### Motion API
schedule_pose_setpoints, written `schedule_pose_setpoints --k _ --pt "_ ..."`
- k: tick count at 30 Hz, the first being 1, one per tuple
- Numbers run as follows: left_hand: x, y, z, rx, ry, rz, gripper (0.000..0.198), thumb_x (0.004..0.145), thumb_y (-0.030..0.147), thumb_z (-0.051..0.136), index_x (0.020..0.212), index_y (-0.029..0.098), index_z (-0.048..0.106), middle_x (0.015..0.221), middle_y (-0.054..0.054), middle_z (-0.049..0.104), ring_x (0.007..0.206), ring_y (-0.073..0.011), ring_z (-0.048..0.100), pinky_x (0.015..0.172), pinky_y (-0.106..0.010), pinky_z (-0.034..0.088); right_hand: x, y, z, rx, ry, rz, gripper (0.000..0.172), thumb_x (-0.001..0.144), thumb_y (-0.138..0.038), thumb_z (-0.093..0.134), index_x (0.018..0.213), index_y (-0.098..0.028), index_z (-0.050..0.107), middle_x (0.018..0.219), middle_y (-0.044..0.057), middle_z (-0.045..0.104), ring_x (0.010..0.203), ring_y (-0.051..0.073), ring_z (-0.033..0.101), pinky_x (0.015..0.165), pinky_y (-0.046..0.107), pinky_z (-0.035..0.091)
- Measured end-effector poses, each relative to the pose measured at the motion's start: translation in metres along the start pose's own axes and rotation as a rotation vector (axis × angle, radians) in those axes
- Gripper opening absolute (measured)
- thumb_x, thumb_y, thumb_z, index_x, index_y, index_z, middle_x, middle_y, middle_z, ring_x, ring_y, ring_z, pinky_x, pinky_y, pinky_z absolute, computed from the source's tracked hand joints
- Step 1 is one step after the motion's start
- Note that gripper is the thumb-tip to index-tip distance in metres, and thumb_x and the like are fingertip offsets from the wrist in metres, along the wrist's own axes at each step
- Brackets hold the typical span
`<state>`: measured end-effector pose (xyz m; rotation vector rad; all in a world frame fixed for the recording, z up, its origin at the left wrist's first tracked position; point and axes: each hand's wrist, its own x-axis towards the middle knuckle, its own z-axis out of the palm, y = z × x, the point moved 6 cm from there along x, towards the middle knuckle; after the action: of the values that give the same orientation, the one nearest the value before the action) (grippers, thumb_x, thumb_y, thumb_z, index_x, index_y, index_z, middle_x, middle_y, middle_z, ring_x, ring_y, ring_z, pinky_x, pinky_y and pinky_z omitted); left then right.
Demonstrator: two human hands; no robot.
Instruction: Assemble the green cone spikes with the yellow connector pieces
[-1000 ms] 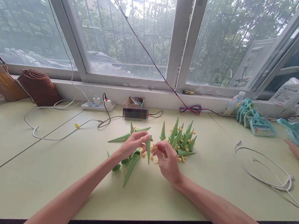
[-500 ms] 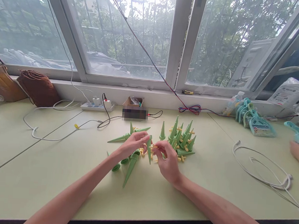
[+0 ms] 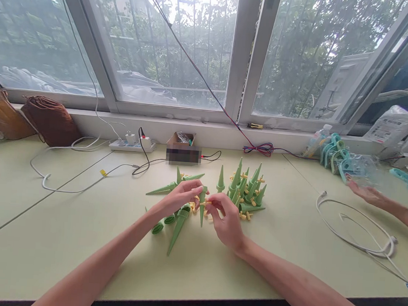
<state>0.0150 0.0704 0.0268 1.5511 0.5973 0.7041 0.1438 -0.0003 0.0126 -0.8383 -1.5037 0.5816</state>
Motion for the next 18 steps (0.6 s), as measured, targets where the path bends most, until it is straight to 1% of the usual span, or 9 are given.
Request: schedule_pose_setpoints --k 3,6,11,18 --pt "0.0006 -0.0011 -0.0010 -0.056 -0.012 -0.005 0.025 0.093 0.040 0.059 0.090 0.015 0.062 0.090 -0.005 0.062 0.069 -0.0117 0.061 0.064 -0.027 0.051 -0.0002 -0.0001 -0.0013 -0.015 0.011 -0.002 0.006 0.095 -0.022 0.053 0.099 -0.022 0.059 0.090 0.004 0.061 0.078 0.016 0.062 0.074 0.031 0.056" --pt "0.0006 -0.0031 -0.0010 -0.079 -0.019 -0.031 0.026 0.092 0.040 0.059 0.090 0.015 0.061 0.085 -0.003 0.059 0.068 -0.0112 0.059 0.065 -0.027 0.051 -0.0005 -0.0004 -0.0015 -0.021 0.017 -0.009 0.007 0.095 -0.021 0.053 0.099 -0.022 0.059 0.090 0.004 0.061 0.078 0.017 0.062 0.074 0.031 0.055" --pt "-0.0010 -0.0072 -0.0016 0.006 0.010 -0.080 0.026 0.090 0.042 0.062 0.089 0.016 0.060 0.077 0.001 0.056 0.060 -0.0088 0.058 0.060 -0.023 0.048 -0.0007 -0.0012 -0.0002 -0.022 0.009 -0.019 0.006 0.095 -0.021 0.053 0.098 -0.022 0.058 0.088 0.004 0.061 0.078 0.017 0.062 0.074 0.031 0.055" --pt "-0.0009 -0.0043 0.0013 -0.007 -0.042 -0.053 0.028 0.090 0.041 0.062 0.083 0.013 0.062 0.075 -0.001 0.059 0.063 -0.0106 0.059 0.061 -0.024 0.049 -0.0011 -0.0019 0.0006 -0.008 0.006 -0.018 0.006 0.095 -0.020 0.053 0.098 -0.021 0.058 0.086 0.003 0.061 0.076 0.016 0.062 0.073 0.031 0.056"
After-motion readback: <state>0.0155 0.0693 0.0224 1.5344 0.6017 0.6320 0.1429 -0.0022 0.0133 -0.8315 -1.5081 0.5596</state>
